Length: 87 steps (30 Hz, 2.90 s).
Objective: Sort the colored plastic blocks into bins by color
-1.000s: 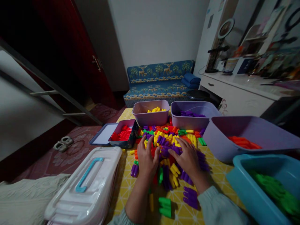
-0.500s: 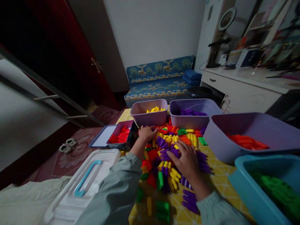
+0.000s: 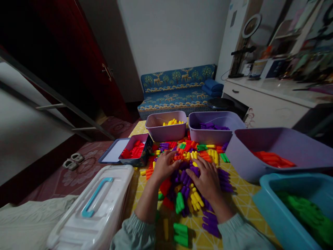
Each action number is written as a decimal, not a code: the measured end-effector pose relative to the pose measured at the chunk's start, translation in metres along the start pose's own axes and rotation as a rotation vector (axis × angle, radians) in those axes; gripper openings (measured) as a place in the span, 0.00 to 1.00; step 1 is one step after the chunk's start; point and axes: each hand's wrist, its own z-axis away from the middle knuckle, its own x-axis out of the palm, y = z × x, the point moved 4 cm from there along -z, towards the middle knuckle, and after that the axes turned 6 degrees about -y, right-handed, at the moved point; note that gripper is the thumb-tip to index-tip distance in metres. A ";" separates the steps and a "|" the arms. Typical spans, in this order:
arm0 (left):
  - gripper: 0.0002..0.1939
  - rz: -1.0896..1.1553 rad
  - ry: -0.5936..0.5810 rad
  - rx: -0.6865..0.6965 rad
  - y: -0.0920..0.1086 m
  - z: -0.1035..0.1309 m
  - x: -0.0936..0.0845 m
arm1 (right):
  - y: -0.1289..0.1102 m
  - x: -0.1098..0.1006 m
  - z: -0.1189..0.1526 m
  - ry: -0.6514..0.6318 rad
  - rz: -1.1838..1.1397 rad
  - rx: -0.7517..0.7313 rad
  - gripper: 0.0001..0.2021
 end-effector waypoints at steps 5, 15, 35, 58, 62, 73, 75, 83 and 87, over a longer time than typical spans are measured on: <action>0.27 -0.005 0.081 -0.002 0.002 0.027 0.006 | 0.001 -0.001 0.001 -0.006 -0.010 -0.015 0.24; 0.25 0.103 0.148 -0.093 0.002 0.025 0.006 | 0.002 -0.003 -0.001 0.073 -0.096 -0.053 0.19; 0.23 -0.107 0.016 -0.140 -0.014 0.007 0.002 | 0.002 -0.004 -0.001 0.087 -0.105 -0.054 0.18; 0.24 0.963 0.215 0.027 -0.007 0.032 0.022 | -0.031 -0.007 -0.001 0.025 -0.270 -0.248 0.25; 0.21 1.011 0.132 0.034 -0.011 0.030 0.025 | -0.031 -0.004 -0.001 0.055 -0.288 -0.277 0.13; 0.18 1.155 0.357 0.013 -0.020 0.029 0.021 | -0.024 -0.013 0.002 0.237 -0.378 -0.158 0.08; 0.18 1.205 0.512 -0.029 -0.031 0.031 0.014 | -0.017 -0.016 0.000 0.274 -0.386 -0.114 0.08; 0.19 1.253 0.350 0.004 -0.012 0.032 0.000 | -0.029 -0.026 -0.001 0.302 -0.342 -0.151 0.12; 0.18 1.179 0.216 0.041 0.004 0.031 0.003 | -0.048 -0.024 0.003 0.136 -0.468 -0.154 0.12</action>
